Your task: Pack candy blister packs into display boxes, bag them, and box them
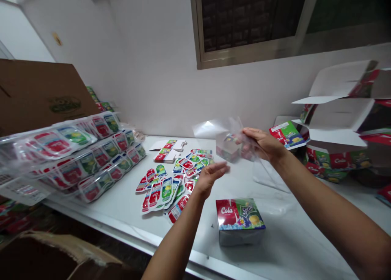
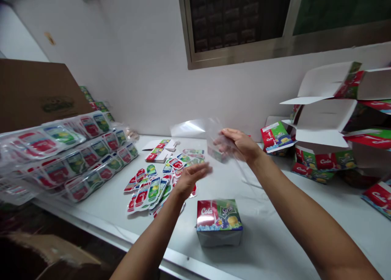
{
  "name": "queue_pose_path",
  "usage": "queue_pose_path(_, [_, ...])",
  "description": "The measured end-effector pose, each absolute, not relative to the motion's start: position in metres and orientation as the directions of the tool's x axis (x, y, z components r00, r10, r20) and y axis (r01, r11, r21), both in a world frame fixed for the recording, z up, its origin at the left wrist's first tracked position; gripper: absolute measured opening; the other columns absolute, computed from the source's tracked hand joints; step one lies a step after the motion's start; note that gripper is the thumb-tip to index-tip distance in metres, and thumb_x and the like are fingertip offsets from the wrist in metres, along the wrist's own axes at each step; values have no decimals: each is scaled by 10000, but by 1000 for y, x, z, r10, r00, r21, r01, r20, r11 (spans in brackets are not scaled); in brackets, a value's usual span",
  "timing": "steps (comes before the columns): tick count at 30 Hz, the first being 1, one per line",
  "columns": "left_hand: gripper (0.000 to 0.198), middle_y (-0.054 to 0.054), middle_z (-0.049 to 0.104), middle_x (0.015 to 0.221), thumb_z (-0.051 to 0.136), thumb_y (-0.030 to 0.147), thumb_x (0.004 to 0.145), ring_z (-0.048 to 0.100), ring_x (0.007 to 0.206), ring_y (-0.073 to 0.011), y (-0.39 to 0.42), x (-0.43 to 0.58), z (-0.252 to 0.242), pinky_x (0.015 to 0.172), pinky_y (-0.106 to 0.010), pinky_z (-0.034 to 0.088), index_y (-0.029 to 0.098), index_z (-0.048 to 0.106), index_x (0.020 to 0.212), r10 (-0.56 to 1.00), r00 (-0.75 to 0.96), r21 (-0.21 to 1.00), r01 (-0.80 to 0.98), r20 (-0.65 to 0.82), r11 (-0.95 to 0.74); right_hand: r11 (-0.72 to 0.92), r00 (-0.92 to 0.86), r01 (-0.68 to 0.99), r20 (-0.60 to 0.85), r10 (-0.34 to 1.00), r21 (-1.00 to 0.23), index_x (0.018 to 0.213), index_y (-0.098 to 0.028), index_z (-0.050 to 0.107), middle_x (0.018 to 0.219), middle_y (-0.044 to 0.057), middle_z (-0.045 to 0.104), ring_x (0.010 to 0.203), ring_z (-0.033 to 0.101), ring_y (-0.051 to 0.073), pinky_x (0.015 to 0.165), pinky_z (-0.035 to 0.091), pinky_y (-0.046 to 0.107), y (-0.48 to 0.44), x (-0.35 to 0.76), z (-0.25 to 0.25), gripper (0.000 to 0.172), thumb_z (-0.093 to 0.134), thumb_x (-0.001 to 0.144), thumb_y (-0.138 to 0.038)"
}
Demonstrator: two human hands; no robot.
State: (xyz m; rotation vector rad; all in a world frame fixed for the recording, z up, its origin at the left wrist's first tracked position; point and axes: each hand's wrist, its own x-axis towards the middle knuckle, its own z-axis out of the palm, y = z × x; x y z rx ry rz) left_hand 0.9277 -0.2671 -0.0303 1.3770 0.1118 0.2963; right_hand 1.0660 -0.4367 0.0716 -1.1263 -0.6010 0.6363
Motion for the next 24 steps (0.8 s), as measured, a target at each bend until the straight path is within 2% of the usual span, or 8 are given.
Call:
queue_pose_path(3, [517, -112, 727, 772, 746, 582, 647, 680, 614, -183, -273, 915, -27, 654, -321, 547, 97, 706, 820, 281, 959, 988, -75, 36, 131, 201, 790, 29, 145, 596, -979, 875, -197, 575, 764, 48, 713, 525, 626, 139, 453, 484, 227, -431, 1080, 61, 108, 538, 891, -297])
queue_pose_path(7, [502, -35, 667, 615, 711, 616, 658, 474, 381, -57, -274, 906, -29, 405, -189, 360, 120, 637, 659, 438, 895, 993, -112, 85, 38, 12, 867, 136, 125, 482, -991, 789, -179, 595, 692, 57, 679, 541, 612, 165, 505, 486, 270, -431, 1094, 38, 175, 584, 852, -342])
queue_pose_path(9, [499, -17, 638, 568, 697, 618, 668, 454, 387, -59, -271, 905, -31, 404, -189, 331, 130, 611, 604, 494, 861, 991, -130, 123, -21, -26, 894, 179, 151, 422, -984, 801, -177, 606, 734, 58, 677, 609, 617, 175, 571, 489, 285, -435, 1086, 28, 158, 648, 805, -330])
queue_pose_path(12, [510, -21, 623, 540, 666, 624, 692, 522, 457, -96, -267, 905, -30, 488, -219, 402, 140, 600, 547, 545, 818, 983, -146, 185, -114, -151, 830, 499, 421, 366, -853, 981, -206, 614, 967, 71, 674, 815, 624, 210, 747, 487, 335, -443, 1050, 13, 295, 702, 762, -383])
queue_pose_path(16, [534, -18, 602, 494, 586, 631, 762, 542, 464, -122, -270, 906, -26, 527, -246, 415, 148, 623, 538, 556, 796, 965, -133, 240, -226, -231, 476, 871, 626, 618, -433, 1192, -220, 552, 1133, 105, 632, 994, 589, 277, 869, 456, 424, -442, 997, -14, 522, 702, 757, -468])
queue_pose_path(18, [550, -15, 593, 475, 537, 627, 802, 555, 476, -131, -273, 905, -24, 554, -254, 419, 152, 644, 547, 532, 803, 947, -120, 268, -296, -252, 420, 905, 624, 659, -343, 1135, -216, 590, 1096, 99, 651, 995, 589, 286, 862, 455, 430, -438, 988, -29, 440, 700, 768, -433])
queue_pose_path(21, [573, -15, 599, 484, 469, 626, 842, 562, 490, -137, -274, 903, -23, 577, -260, 422, 158, 660, 572, 481, 823, 910, -99, 302, -403, -272, 453, 890, 639, 622, -366, 933, -221, 660, 952, 72, 691, 915, 610, 255, 825, 458, 398, -433, 1000, -45, 178, 589, 871, -372])
queue_pose_path(24, [559, -18, 602, 524, 481, 627, 837, 564, 529, -144, -268, 902, -26, 584, -258, 413, 165, 628, 559, 452, 829, 868, -77, 329, -490, -218, 479, 868, 635, 607, -446, 861, -229, 680, 878, 42, 705, 837, 624, 209, 768, 472, 337, -435, 1021, -49, 226, 510, 926, -362])
